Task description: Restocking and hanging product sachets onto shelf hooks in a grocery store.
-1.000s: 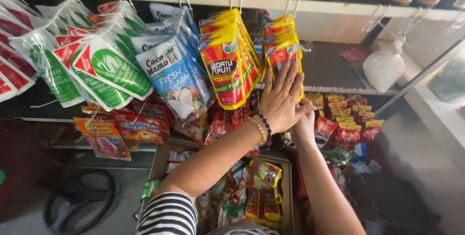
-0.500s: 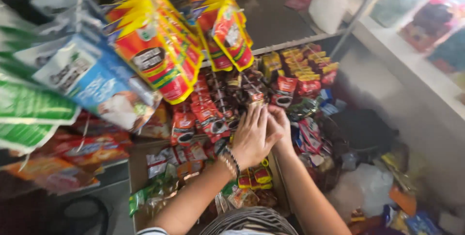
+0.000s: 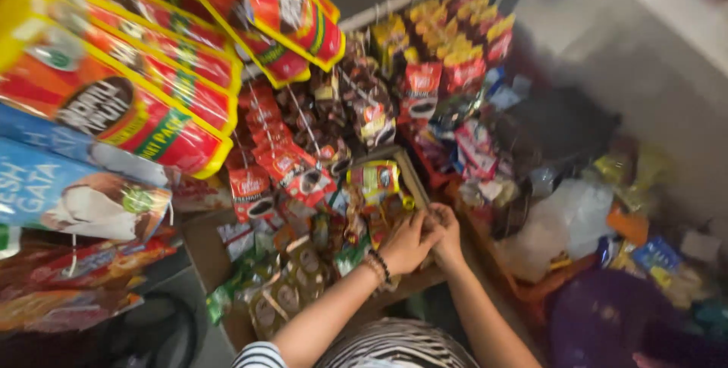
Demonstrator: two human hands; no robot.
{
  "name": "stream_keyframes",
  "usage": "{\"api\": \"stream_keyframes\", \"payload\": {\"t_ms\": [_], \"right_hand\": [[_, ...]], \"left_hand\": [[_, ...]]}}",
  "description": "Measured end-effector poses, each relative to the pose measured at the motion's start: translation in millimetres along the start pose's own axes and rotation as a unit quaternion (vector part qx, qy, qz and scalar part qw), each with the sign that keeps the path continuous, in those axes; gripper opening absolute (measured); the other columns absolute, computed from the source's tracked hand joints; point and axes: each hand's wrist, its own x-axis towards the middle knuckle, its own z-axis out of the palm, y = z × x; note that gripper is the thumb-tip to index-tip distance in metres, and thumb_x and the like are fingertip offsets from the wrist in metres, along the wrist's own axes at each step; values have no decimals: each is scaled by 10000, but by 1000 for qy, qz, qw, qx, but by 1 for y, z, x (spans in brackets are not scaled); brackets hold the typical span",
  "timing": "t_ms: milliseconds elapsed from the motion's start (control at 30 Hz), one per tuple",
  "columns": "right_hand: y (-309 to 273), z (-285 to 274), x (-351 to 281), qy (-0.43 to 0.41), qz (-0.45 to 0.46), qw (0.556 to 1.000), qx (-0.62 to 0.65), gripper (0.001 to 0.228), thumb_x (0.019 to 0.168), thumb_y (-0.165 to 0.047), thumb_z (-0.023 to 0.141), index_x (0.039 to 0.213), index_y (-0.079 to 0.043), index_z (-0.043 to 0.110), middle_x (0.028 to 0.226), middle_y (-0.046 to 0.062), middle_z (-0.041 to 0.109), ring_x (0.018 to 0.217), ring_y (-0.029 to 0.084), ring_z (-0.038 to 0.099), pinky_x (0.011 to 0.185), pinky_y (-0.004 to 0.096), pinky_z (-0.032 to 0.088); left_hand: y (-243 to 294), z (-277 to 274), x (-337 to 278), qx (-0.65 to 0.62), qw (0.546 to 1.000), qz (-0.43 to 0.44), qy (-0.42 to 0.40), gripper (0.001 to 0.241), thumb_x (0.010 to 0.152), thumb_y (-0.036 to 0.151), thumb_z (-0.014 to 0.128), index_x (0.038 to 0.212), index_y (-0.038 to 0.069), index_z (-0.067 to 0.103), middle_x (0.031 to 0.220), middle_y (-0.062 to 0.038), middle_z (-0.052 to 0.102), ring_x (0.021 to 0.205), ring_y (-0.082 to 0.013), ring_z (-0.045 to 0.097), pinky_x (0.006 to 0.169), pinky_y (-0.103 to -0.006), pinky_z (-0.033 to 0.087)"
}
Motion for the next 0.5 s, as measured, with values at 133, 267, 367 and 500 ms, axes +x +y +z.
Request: {"api": "stream_keyframes", "payload": {"t_ms": [133,267,367,500], "right_hand": [[69,-33,-6,15,-9,1000,-21,312,931,-72,650,1222,-13,553,1013,78,665,869,166,644,737,307,572],[122,-56,18,9,-32,997,-67,324,933,-40,640,1246,-12,566,1057,75,675,917,168,657,783,308,576],[159,-71,28,15,-3,997,-72,359,916,-39,672,1256,-6,562,997,105,675,870,203,660,753,332,579],[170,-70,38,27,-1,971,-237,427,881,-107,692,1284,-15,584,1056,110,707,934,217,673,816,352,574]], "left_hand": [[1,0,-9,-90,993,-55,-56,643,955,456,557,1395,-10,510,1224,-226,700,1164,-398,658,990,-463,517],[-43,29,-4,-44,999,-2,-30,572,1024,447,618,1347,-21,548,1204,-238,692,1134,-401,660,958,-464,532],[-49,29,2,-98,992,-42,-67,619,981,461,595,1410,23,512,1140,-196,725,1070,-354,703,919,-444,557],[-90,50,15,-72,987,-95,-108,621,979,491,603,1401,39,551,1168,-198,703,1062,-357,689,884,-455,557]]}}
